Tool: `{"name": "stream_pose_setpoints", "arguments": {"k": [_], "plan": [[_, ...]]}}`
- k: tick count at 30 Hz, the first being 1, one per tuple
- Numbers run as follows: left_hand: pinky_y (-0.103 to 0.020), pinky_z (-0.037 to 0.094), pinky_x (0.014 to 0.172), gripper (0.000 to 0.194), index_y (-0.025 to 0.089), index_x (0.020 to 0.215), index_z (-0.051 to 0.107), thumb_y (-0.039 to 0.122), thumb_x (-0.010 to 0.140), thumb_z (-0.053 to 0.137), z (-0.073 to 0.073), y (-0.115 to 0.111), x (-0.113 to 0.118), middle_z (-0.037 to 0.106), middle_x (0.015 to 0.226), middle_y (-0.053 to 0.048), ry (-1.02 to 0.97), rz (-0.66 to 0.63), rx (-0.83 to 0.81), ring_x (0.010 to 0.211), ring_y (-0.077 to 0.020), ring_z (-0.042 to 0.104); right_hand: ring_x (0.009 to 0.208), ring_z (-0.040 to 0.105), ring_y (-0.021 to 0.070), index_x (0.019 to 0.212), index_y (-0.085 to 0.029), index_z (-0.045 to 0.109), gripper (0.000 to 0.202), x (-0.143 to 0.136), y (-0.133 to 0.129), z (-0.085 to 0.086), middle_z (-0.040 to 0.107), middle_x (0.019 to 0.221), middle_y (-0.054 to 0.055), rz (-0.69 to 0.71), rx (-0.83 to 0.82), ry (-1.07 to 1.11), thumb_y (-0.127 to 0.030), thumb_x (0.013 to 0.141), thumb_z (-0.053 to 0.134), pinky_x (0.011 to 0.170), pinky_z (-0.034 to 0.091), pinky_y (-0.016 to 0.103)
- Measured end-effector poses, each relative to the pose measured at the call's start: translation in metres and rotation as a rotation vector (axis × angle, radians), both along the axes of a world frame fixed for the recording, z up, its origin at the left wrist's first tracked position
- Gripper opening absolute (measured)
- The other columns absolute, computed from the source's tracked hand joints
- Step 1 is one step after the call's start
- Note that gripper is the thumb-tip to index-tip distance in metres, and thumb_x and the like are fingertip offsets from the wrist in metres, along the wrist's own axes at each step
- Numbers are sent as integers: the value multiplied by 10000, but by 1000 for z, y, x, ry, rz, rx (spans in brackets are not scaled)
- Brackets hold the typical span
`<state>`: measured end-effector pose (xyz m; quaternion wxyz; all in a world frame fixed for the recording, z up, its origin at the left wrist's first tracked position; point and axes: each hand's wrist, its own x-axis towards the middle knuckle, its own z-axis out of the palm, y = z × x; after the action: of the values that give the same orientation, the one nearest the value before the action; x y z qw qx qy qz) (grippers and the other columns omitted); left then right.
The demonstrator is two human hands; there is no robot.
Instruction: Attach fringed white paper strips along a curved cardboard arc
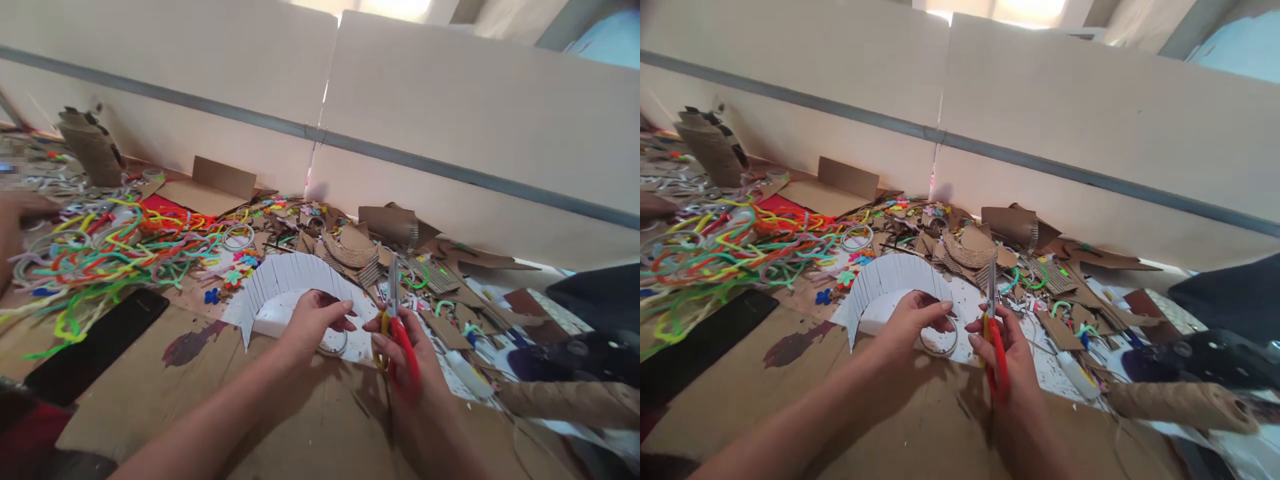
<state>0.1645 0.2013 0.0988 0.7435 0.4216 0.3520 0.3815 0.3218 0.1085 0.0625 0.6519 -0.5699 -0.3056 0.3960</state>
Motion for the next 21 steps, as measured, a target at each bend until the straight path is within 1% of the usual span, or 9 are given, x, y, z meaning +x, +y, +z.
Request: {"name": "stream_pose_setpoints", "arguments": {"k": [2,6,9,11,13,15,17,19,21], "plan": [[-294,493,649,236,164,698,703,367,721,820,8,-6,-1,716,613,-77,-2,2,-5,600,-191,668,802,655,195,1138,-290,629,601,-6,2,5,710,880,-3,-16,42,52,-333,629,944,648,498,272],[-299,484,657,282,158,720,713,417,714,822,21,-19,-3,705,586,-66,-14,-18,-15,595,-195,664,586,560,130,1112,-283,626,545,-14,-1,20,693,824,-18,2,122,135,-358,654,912,558,466,259],[-299,470,669,306,154,757,719,440,716,819,23,-26,-3,706,578,-62,-22,-38,-39,592,-189,655,585,557,131,1116,-279,616,535,-6,-6,28,697,824,-12,-7,103,57,-409,678,894,553,456,253],[-295,460,677,317,150,795,723,444,720,817,21,-28,-1,713,593,-57,-26,-16,-65,591,-179,645,675,617,172,1150,-276,617,540,8,-9,27,698,823,-9,7,14,-141,-425,702,877,627,497,280],[-290,453,674,334,142,804,722,451,718,817,19,-27,2,716,609,-60,-28,13,-92,593,-171,637,762,661,220,1193,-271,639,515,24,-10,21,723,851,7,82,-130,-438,-417,742,839,701,517,321],[-284,451,663,355,139,790,715,465,704,824,16,-24,5,715,612,-65,-33,36,-113,596,-167,634,793,686,254,1214,-276,686,443,38,-11,9,761,948,42,140,-281,-766,-392,794,767,694,501,343],[-281,452,654,369,143,785,706,476,691,835,13,-21,8,711,608,-63,-34,59,-131,597,-167,634,860,714,285,1222,-297,727,389,45,-11,-3,777,1073,71,154,-378,-1048,-328,836,685,687,481,346],[-277,450,638,383,147,784,698,477,666,855,11,-18,9,715,627,-56,-41,84,-139,585,-161,630,935,731,313,1226,-318,749,392,48,-13,-10,783,1117,85,164,-414,-1235,-271,855,634,706,480,355],[-274,447,627,403,144,786,697,482,647,869,9,-17,10,715,638,-53,-42,95,-136,576,-156,628,939,740,335,1172,-322,779,336,46,-14,-8,790,1100,100,154,-419,-1319,-286,881,616,727,487,382]]}}
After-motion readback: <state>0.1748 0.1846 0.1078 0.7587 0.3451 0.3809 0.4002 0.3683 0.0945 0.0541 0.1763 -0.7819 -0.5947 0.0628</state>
